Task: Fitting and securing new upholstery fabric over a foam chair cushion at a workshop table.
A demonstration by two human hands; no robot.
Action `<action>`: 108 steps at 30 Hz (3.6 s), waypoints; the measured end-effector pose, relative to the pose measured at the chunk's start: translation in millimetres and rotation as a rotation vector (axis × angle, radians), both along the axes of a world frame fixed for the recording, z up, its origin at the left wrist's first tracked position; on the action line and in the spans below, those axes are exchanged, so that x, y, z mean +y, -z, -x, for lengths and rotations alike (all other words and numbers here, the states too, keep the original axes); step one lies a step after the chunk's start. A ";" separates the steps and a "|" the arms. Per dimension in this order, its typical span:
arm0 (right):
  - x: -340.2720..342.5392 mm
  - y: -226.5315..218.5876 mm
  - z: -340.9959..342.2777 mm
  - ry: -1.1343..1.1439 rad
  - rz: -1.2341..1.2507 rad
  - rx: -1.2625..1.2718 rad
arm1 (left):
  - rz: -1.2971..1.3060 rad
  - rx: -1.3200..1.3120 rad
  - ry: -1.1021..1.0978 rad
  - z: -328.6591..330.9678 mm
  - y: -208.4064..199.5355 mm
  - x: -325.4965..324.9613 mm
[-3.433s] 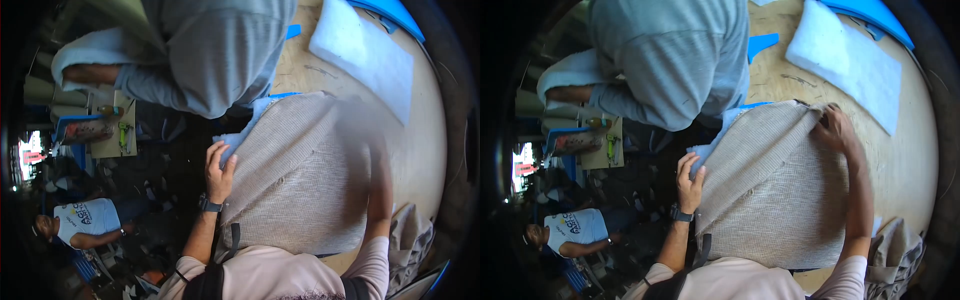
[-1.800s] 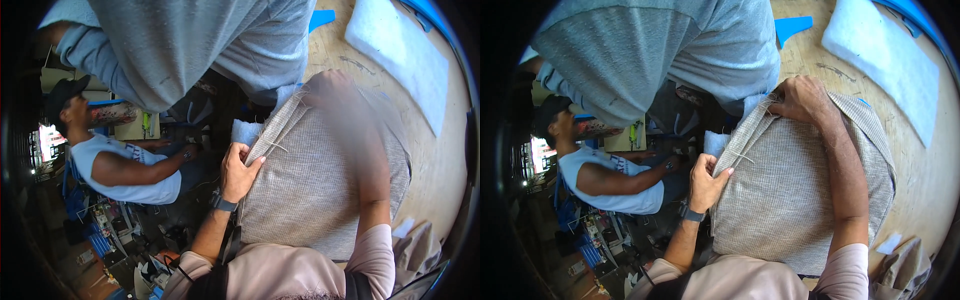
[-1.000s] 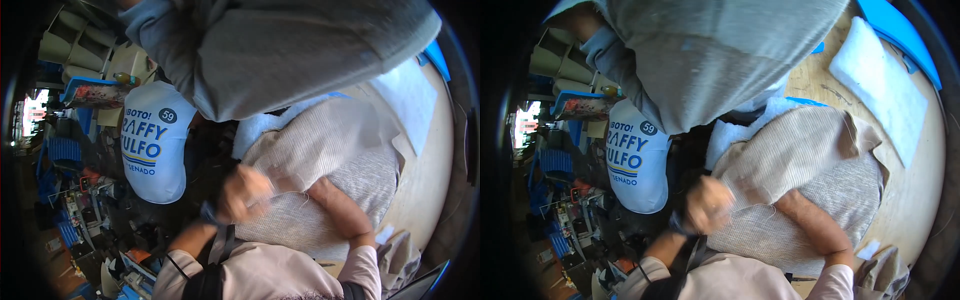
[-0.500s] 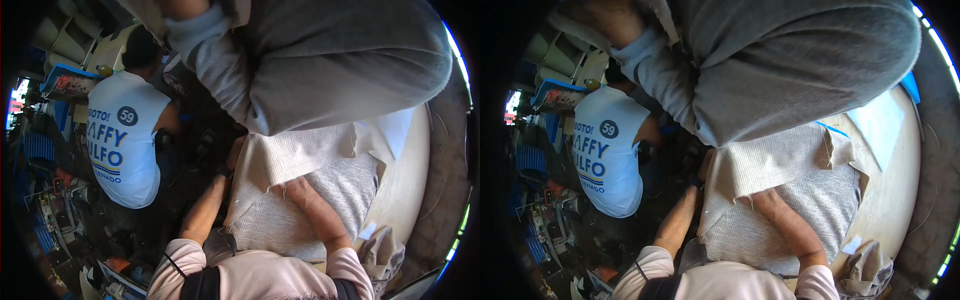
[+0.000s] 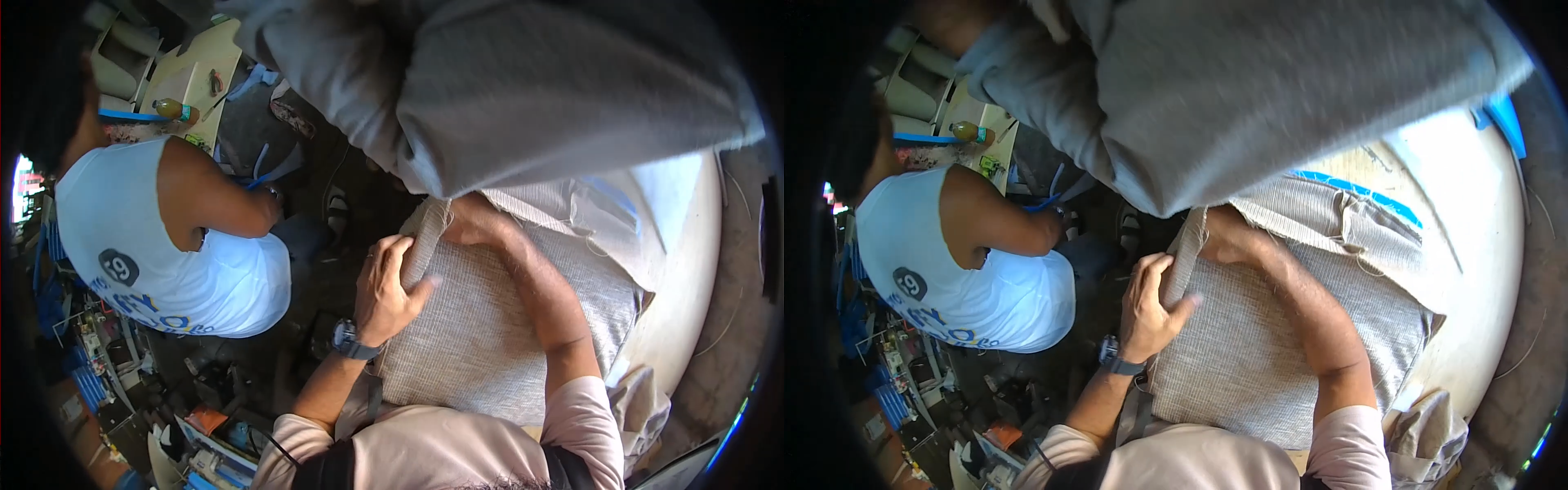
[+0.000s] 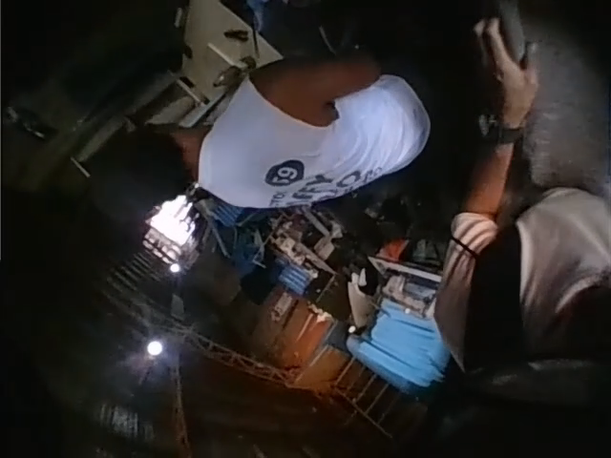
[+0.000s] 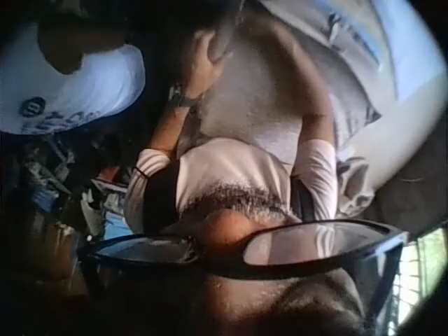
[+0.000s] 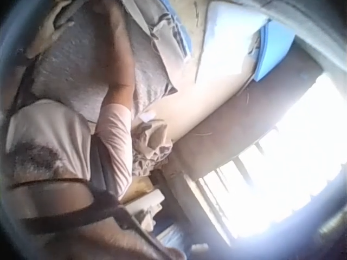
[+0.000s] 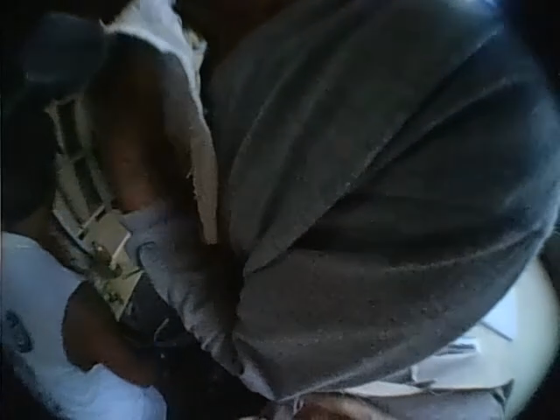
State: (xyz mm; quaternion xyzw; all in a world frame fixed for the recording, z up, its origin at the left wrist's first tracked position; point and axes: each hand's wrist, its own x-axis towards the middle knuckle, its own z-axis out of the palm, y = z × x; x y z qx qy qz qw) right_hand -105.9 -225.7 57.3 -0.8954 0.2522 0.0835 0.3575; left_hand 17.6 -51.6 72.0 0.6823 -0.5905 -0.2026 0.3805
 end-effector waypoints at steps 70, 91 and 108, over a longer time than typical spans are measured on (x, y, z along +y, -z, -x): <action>14.7 -45.5 310.1 0.824 0.619 -0.019 | 0.001 -0.167 0.987 132.4 4.4 -286.1; -72.5 4.8 345.6 0.968 0.162 -0.076 | -0.738 -0.144 1.096 223.6 25.3 -353.5; -17.4 -5.7 396.1 1.330 0.303 -0.226 | -0.495 -0.333 0.909 176.8 119.2 -383.0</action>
